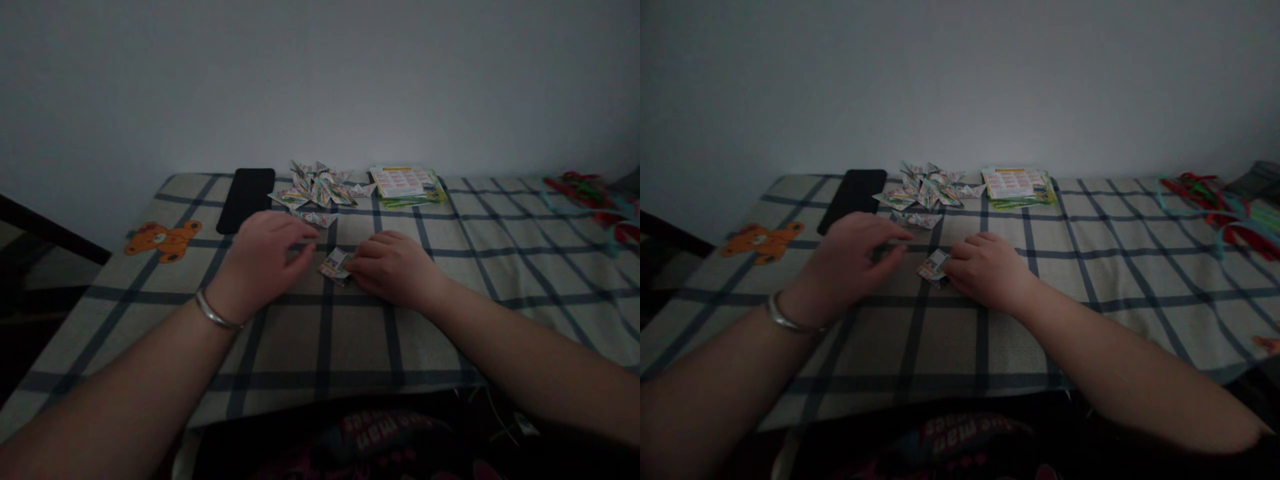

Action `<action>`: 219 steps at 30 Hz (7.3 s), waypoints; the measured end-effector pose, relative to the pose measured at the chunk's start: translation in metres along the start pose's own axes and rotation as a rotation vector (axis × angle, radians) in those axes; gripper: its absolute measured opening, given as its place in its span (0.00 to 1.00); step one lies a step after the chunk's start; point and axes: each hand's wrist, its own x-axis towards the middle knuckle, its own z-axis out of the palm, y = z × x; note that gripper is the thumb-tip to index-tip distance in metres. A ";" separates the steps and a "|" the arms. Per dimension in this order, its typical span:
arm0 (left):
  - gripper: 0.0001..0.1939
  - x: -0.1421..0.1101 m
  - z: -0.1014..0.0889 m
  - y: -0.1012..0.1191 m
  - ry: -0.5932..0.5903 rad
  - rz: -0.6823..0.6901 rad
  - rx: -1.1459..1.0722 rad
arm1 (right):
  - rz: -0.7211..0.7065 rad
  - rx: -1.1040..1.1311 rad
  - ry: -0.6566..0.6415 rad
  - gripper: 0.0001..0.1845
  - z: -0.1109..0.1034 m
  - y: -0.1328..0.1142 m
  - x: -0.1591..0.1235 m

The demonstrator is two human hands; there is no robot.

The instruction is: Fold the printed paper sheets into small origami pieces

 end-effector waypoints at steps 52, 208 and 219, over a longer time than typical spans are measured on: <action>0.09 -0.005 0.011 0.028 -0.166 0.127 0.127 | 0.216 0.300 -0.008 0.09 -0.002 -0.002 0.000; 0.14 -0.010 0.006 0.039 -0.217 0.210 0.099 | 0.102 0.132 -0.082 0.12 -0.005 -0.004 -0.001; 0.14 -0.011 0.007 0.036 -0.204 0.208 0.076 | 0.124 0.034 -0.208 0.11 -0.010 -0.010 0.002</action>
